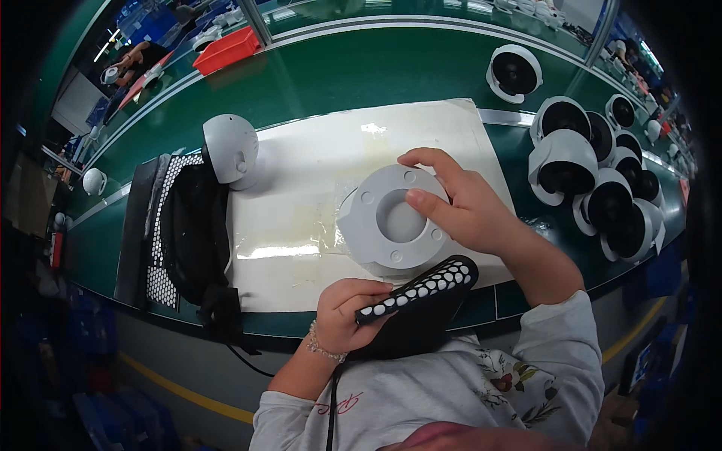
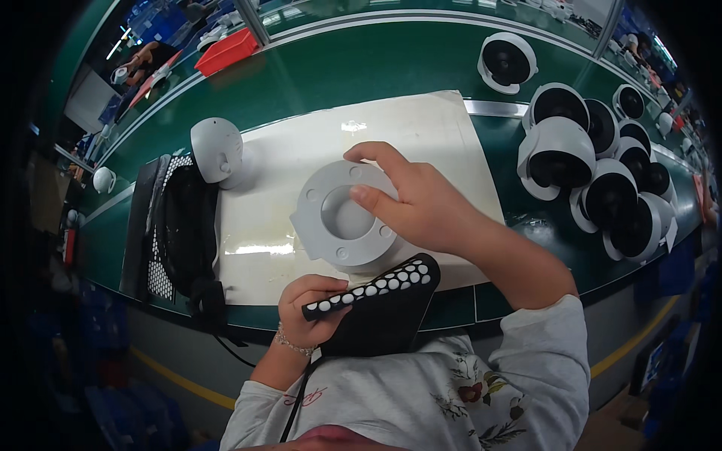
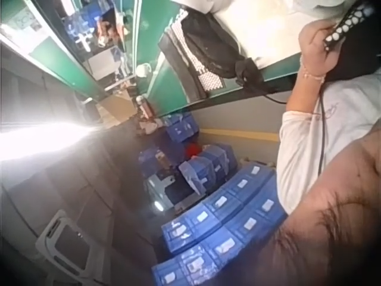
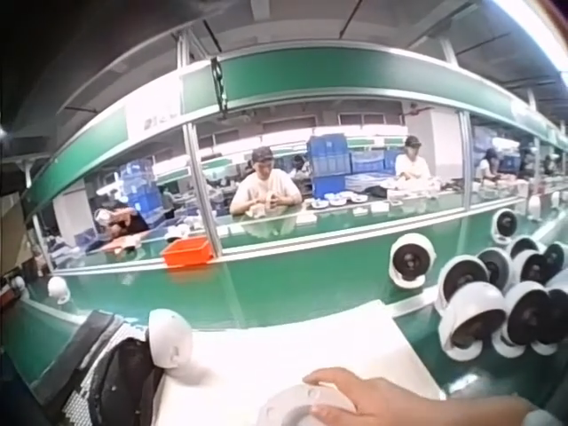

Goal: The recorder is seen inserting small black rubber components into white circular housings on a production line.

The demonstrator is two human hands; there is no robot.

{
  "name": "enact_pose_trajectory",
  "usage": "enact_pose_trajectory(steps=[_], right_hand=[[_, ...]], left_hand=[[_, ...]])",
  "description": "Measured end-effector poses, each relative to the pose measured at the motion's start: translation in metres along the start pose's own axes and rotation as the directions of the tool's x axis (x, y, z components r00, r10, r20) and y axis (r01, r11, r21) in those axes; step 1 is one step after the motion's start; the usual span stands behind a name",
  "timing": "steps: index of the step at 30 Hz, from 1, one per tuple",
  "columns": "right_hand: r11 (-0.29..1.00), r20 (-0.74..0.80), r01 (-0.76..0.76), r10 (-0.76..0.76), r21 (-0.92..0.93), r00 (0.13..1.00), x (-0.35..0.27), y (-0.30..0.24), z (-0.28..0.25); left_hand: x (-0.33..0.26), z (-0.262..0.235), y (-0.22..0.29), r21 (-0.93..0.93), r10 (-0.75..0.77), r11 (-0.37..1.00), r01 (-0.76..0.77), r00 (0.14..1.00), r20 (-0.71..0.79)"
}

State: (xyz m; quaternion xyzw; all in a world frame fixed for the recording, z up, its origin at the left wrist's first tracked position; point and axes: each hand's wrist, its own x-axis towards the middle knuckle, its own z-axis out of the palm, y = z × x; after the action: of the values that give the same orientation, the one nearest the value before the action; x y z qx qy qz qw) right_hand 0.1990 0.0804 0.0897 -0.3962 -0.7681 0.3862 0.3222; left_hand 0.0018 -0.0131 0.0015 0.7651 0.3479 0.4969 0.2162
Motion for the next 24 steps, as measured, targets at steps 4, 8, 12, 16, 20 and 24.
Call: enact_pose_trajectory(steps=[4,8,12,16,20,24], right_hand=[[0.790,-0.087,0.403,-0.493,-0.462,0.866,-0.013,-0.015,-0.017],[0.502,-0.176,0.636,-0.687,0.586,0.705,-0.037,-0.035,-0.006],[0.572,-0.174,0.626,-0.650,0.530,0.740,-0.033,-0.041,-0.020],[0.552,-0.153,0.641,-0.682,0.533,0.715,-0.031,-0.041,-0.029],[0.514,-0.121,0.645,-0.722,0.565,0.681,-0.031,-0.042,-0.028],[0.481,-0.099,0.642,-0.750,0.597,0.654,-0.038,-0.045,-0.026]], left_hand=[[0.000,0.001,-0.002,0.003,0.011,1.000,-0.011,1.000,-0.003],[-0.005,-0.002,-0.004,0.029,-0.039,0.999,0.040,0.998,-0.052],[0.001,0.002,0.008,0.016,-0.117,0.993,0.119,0.989,-0.086],[0.002,0.008,0.006,0.014,-0.139,0.990,0.142,0.982,-0.130],[0.000,0.007,0.004,0.040,-0.118,0.991,0.125,0.984,-0.135],[-0.001,0.005,0.005,0.057,-0.068,0.996,0.073,0.993,-0.091]])
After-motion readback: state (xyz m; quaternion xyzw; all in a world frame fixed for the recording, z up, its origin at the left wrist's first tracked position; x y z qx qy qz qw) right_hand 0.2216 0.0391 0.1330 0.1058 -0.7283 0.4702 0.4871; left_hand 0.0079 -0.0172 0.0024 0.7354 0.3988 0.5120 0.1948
